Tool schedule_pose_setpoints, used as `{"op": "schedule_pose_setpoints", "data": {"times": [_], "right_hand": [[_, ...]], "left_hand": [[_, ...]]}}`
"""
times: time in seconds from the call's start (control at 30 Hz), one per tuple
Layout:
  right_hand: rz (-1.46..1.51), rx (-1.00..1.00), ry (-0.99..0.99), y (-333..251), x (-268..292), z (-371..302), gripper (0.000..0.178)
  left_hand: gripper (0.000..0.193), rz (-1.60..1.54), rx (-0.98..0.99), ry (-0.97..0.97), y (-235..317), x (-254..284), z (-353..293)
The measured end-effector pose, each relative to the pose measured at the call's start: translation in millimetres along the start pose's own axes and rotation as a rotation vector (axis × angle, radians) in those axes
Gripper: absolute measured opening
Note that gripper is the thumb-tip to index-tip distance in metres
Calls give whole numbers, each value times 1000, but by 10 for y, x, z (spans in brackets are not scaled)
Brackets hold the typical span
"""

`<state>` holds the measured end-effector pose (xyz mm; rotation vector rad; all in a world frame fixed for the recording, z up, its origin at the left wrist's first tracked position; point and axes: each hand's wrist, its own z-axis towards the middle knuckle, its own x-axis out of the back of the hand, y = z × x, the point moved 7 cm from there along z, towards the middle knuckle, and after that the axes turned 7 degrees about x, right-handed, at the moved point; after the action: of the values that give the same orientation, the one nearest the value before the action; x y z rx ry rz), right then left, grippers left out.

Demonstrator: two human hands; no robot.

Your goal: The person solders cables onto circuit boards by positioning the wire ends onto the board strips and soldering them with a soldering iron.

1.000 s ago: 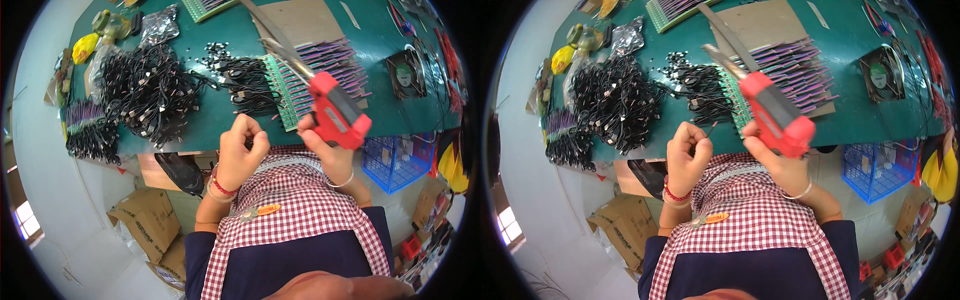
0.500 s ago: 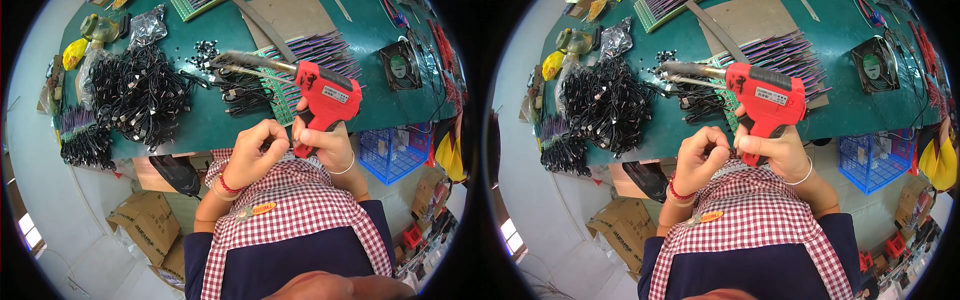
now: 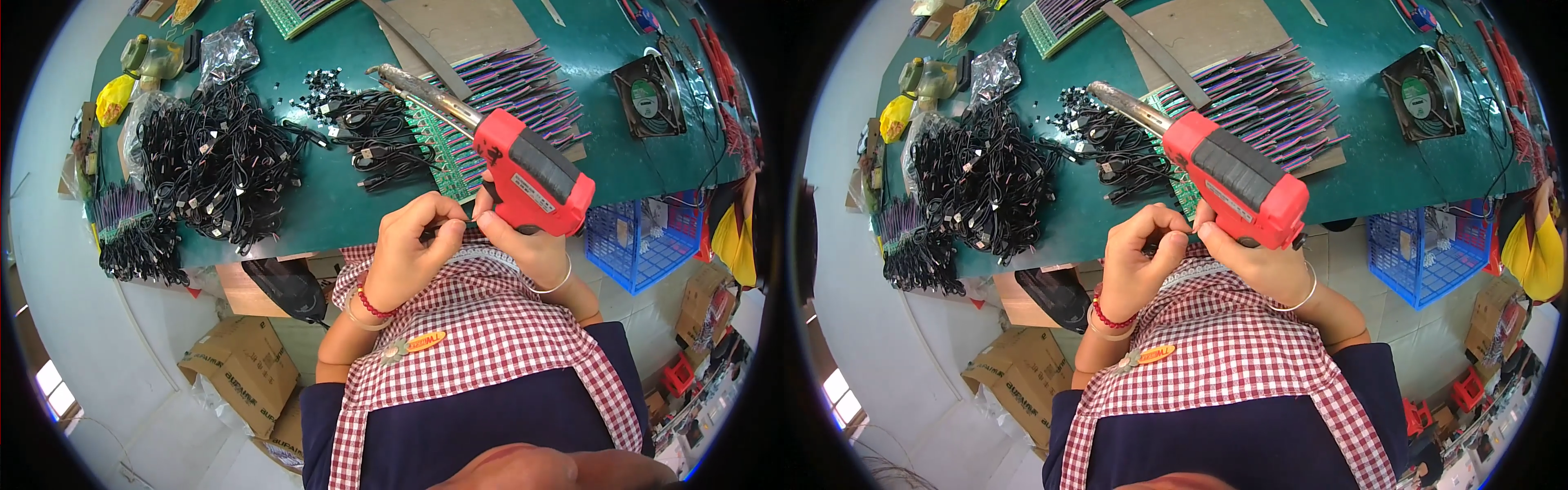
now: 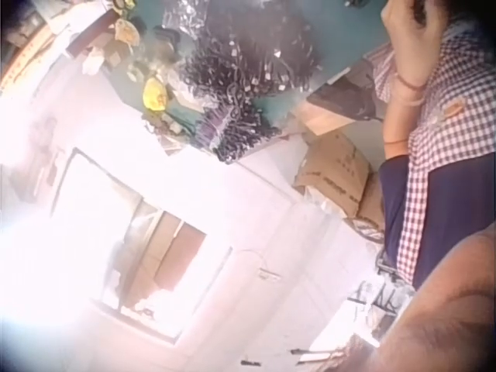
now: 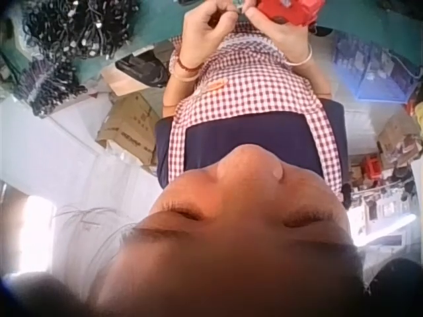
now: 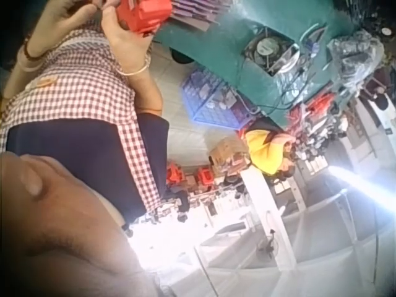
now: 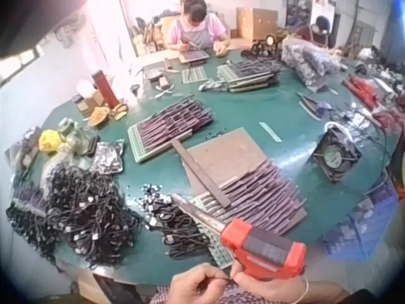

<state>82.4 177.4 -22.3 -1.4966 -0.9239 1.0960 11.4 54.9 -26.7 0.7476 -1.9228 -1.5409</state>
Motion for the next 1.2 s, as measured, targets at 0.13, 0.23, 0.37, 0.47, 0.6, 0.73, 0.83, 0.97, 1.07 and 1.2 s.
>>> {"op": "schedule_pose_setpoints", "data": {"times": [0.13,0.23,0.37,0.47,0.6,0.73,0.83,0.97,1.07,1.2], "right_hand": [[-28,48,-12,-57,-40,3,46],[-66,69,38,-81,-20,-2,17],[-90,49,60,-59,-3,0,20],[-213,179,16,-59,20,-6,31],[-97,98,11,-14,-32,-24,43],[-53,17,91,109,0,15,45],[79,11,259,166,116,-42,46],[74,73,226,167,42,-85,50],[144,66,271,191,39,-88,51],[230,75,255,228,91,-80,50]], "left_hand": [[3,-6,56,-31,-37,2,-8],[4,1,72,-43,-22,2,-6],[5,10,49,-25,3,-2,4],[6,-34,32,-24,-4,10,27],[9,13,-75,8,79,-22,33],[17,285,-258,154,187,20,26],[20,405,-309,224,223,26,17],[21,452,-317,256,215,-15,9],[20,450,-320,249,217,-56,-4],[20,375,-278,213,190,-51,13]]}}
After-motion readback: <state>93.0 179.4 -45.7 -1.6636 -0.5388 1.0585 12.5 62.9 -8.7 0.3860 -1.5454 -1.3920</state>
